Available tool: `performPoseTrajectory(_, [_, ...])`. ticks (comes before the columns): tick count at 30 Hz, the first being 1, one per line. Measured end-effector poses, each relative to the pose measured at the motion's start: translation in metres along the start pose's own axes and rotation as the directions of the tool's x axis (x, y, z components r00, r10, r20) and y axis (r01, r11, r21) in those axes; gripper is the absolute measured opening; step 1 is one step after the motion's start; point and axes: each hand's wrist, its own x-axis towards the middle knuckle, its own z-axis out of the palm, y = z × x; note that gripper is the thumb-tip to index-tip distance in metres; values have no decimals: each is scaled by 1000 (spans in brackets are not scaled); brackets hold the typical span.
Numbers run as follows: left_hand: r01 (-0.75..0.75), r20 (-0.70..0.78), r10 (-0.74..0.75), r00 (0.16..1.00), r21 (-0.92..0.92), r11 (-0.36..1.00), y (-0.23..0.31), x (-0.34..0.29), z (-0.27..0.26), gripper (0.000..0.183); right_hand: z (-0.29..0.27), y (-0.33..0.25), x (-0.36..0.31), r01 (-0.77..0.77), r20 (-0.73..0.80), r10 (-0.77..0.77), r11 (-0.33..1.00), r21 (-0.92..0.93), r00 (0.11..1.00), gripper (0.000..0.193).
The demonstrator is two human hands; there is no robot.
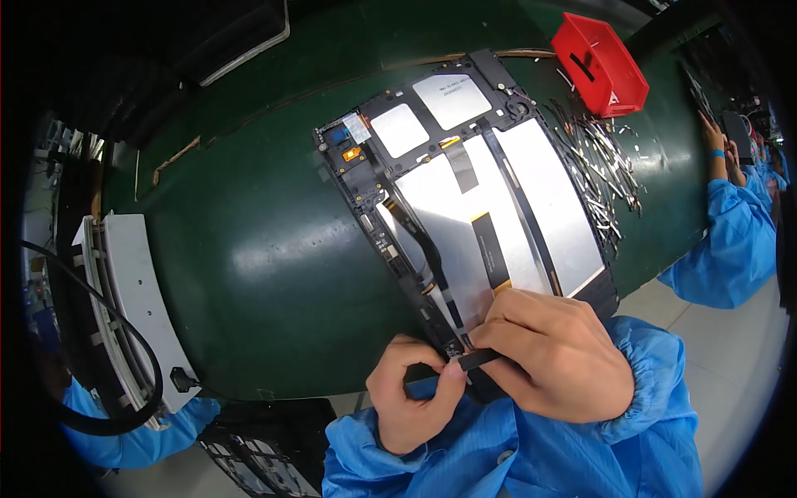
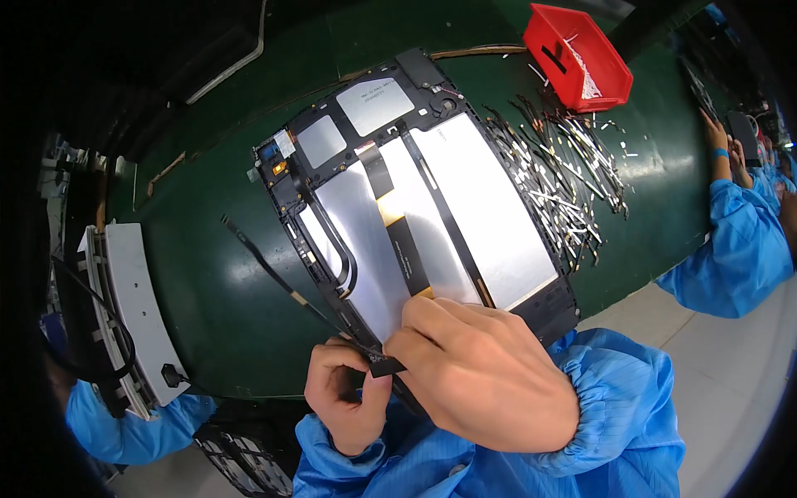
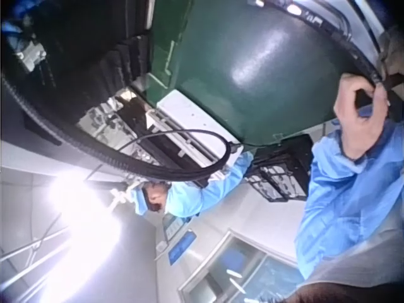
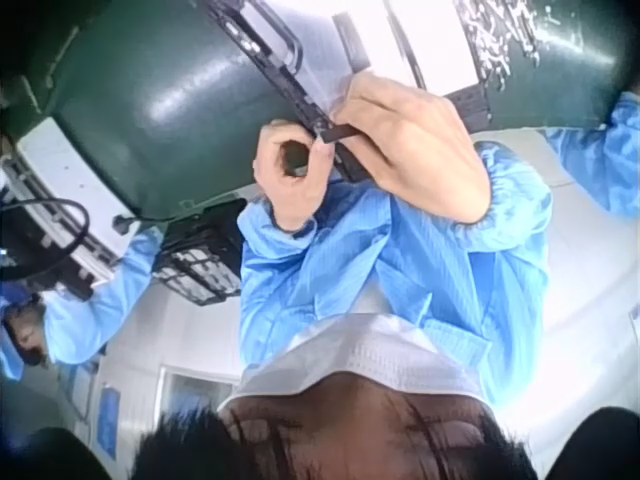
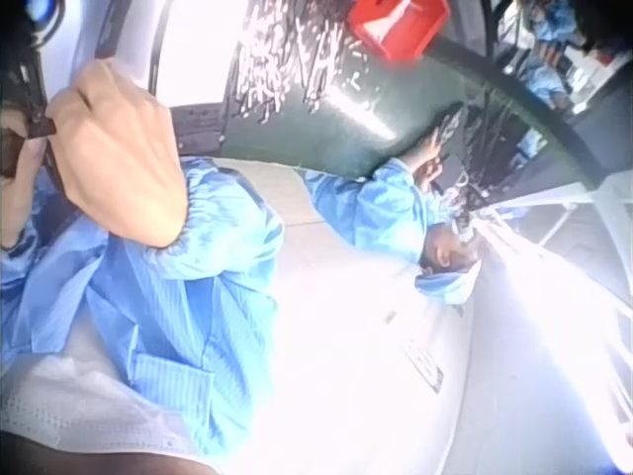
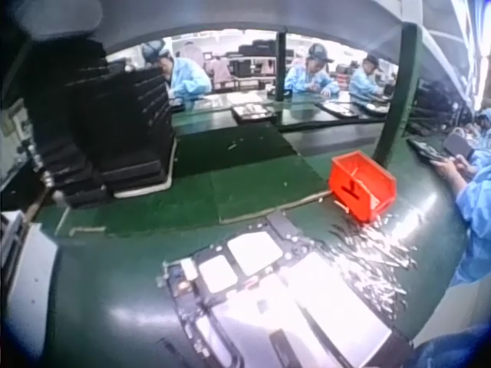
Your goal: The person assembles and connects ribbon cables, a battery, internal components, and a bracket into a tablet assembly, using tweezers and a pry tool to manipulate the small parts.
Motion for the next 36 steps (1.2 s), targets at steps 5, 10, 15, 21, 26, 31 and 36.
performPoseTrajectory(5, [167, 140, -162, 977, -22, 986, 7, 11, -14, 15, -1, 4, -1, 19, 18, -19, 1000, -9, 1000, 11])
performPoseTrajectory(10, [278, 217, -236, 947, -188, 942, 1, 10, -22, 13, -3, 5, 1, 98, 53, -100, 994, 39, 994, 21])
performPoseTrajectory(15, [375, 246, -310, 918, -290, 881, 3, -3, -26, 20, 0, 3, -6, 167, 111, -194, 961, 219, 975, 27])
performPoseTrajectory(21, [274, 326, -236, 916, -77, 959, 10, -33, -42, 20, 5, -2, -10, 41, 52, -33, 986, -161, 998, 30])
performPoseTrajectory(26, [258, 163, -239, 957, -112, 960, 12, -32, -26, 17, 9, 6, -11, 194, -71, -186, 970, 145, 980, 24])
performPoseTrajectory(31, [183, 159, -155, 975, -180, 966, 24, -14, -12, 17, 1, 8, -22, 254, -106, -232, 914, 317, 967, 21])
performPoseTrajectory(36, [-54, 121, 68, 990, -119, 991, 29, -7, -5, 11, -3, 23, -23, 304, -133, -274, 873, 381, 952, 27])
